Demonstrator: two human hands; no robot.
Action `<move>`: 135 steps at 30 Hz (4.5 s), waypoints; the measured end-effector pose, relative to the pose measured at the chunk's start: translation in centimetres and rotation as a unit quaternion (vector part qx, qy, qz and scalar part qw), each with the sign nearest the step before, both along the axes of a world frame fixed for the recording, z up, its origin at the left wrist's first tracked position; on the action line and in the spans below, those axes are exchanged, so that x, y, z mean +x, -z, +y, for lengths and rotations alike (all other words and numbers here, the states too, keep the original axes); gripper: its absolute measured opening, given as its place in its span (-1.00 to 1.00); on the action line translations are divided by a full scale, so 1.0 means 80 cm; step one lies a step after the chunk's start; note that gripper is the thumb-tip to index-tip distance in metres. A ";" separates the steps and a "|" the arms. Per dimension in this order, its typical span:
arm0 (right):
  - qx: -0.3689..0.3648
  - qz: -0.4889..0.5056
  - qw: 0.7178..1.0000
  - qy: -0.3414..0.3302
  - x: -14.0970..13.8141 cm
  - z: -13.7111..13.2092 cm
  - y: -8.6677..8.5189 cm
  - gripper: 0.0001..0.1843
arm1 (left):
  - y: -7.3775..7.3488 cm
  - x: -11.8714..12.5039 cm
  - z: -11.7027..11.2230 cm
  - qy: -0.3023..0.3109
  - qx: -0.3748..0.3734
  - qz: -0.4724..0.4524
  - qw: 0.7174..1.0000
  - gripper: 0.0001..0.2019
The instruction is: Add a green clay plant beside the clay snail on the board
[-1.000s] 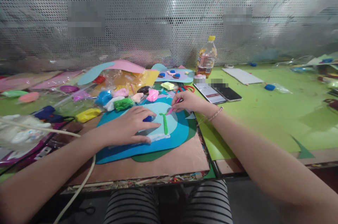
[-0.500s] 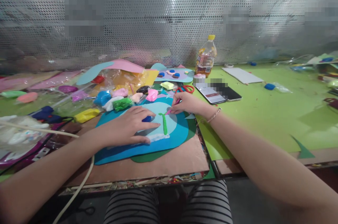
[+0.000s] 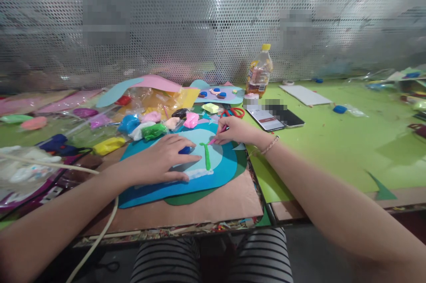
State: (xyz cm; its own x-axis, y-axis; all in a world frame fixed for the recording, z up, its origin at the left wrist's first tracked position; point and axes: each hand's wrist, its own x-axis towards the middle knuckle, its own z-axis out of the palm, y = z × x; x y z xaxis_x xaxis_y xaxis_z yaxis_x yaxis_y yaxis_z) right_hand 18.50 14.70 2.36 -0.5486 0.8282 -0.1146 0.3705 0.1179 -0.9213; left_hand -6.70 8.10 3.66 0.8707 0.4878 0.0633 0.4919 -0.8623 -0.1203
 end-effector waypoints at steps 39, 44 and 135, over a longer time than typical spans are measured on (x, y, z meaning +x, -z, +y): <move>-0.077 0.023 0.994 0.080 -0.007 0.007 0.009 -0.77 | 0.001 -0.001 0.000 -0.003 -0.009 -0.011 1.000 -0.55; -0.078 0.019 0.991 0.104 -0.010 0.006 0.008 -0.76 | 0.002 -0.001 0.001 0.000 -0.008 -0.018 1.000 -0.55; 0.001 0.091 0.994 0.054 -0.015 0.004 0.006 -0.97 | 0.005 -0.002 0.003 0.009 0.000 -0.018 1.000 -0.54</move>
